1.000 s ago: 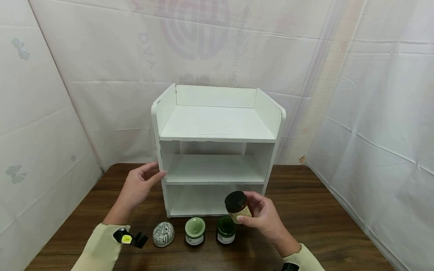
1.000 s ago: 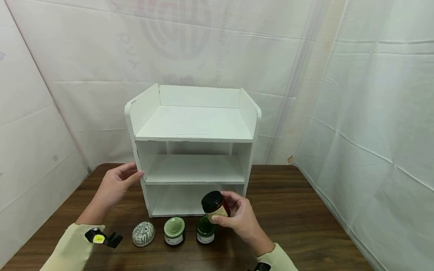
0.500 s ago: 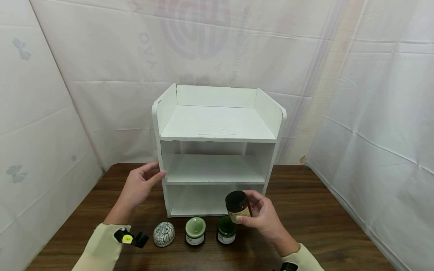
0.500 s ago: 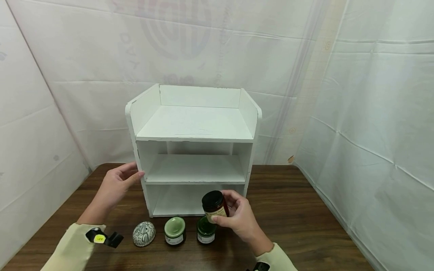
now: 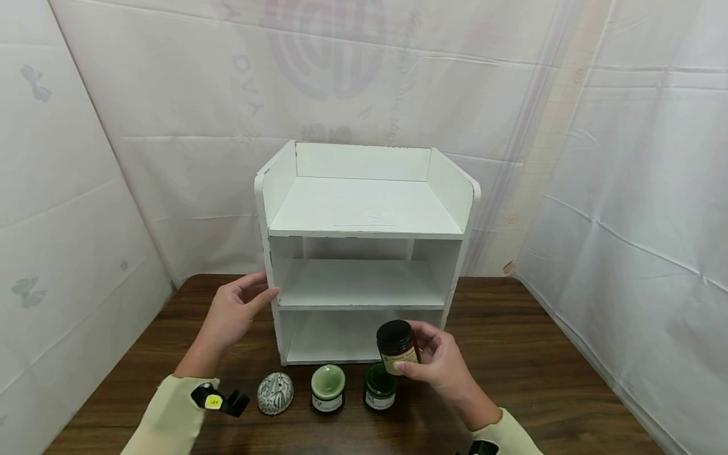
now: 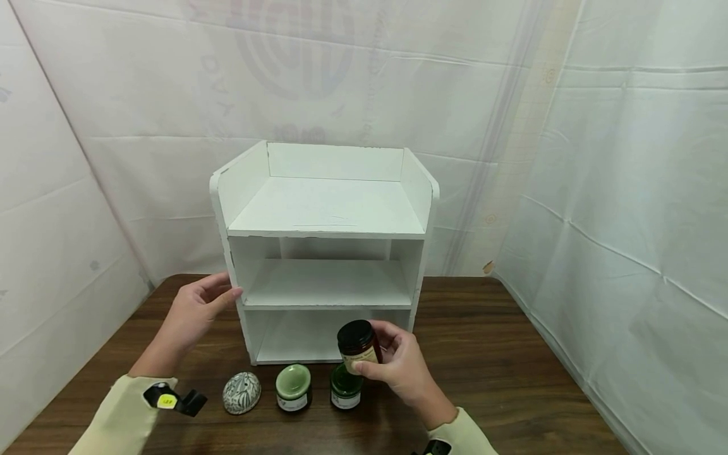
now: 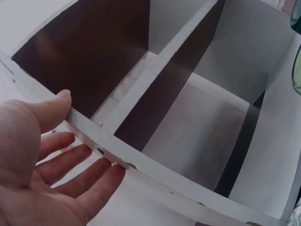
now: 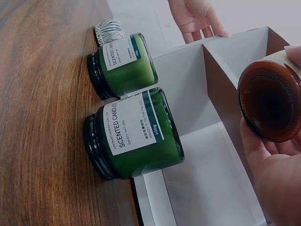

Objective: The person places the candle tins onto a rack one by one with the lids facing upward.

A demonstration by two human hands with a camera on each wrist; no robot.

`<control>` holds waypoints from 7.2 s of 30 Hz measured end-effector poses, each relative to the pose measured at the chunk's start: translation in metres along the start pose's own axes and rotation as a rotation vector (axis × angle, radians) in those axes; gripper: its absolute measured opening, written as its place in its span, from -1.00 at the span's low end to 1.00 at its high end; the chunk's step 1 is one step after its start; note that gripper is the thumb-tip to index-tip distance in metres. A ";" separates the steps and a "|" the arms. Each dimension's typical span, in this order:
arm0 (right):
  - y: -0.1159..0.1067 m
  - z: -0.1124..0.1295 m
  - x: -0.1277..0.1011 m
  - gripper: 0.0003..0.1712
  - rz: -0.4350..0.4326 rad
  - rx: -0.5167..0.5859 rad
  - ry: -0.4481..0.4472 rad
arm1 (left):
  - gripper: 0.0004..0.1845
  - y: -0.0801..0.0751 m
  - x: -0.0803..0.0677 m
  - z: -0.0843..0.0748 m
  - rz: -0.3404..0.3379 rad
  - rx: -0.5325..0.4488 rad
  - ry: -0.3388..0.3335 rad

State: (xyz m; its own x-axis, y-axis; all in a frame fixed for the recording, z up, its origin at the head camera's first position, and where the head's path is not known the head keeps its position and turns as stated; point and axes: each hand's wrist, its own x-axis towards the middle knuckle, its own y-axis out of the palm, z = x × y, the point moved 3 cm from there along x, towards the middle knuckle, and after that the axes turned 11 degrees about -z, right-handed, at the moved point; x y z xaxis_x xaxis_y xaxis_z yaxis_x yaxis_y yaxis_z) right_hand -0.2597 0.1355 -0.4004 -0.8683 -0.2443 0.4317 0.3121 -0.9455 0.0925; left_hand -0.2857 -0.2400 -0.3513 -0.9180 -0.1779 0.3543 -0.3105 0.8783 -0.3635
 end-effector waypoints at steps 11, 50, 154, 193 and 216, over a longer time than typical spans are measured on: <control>0.000 0.001 0.001 -0.33 0.029 -0.031 -0.010 | -0.31 0.001 0.000 0.000 0.005 0.003 -0.008; 0.013 0.000 0.006 -0.26 -0.001 0.044 0.045 | -0.31 -0.001 -0.002 -0.003 0.006 0.014 -0.011; 0.040 0.068 0.043 -0.24 0.153 -0.092 0.102 | -0.35 -0.001 -0.002 -0.003 0.006 -0.011 0.013; 0.062 0.095 0.058 -0.26 0.190 -0.117 0.086 | -0.36 0.000 -0.001 -0.003 -0.006 0.016 0.017; 0.071 0.106 0.070 -0.31 0.190 -0.141 0.055 | -0.36 -0.001 -0.001 -0.001 -0.009 0.014 0.024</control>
State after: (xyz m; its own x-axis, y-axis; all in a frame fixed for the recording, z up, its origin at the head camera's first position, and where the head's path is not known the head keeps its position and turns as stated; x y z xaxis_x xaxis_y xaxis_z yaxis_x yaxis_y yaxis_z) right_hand -0.2569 0.0739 -0.2683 -0.8200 -0.4287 0.3791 0.4187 -0.9010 -0.1132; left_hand -0.2842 -0.2402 -0.3501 -0.9092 -0.1749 0.3779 -0.3223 0.8703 -0.3724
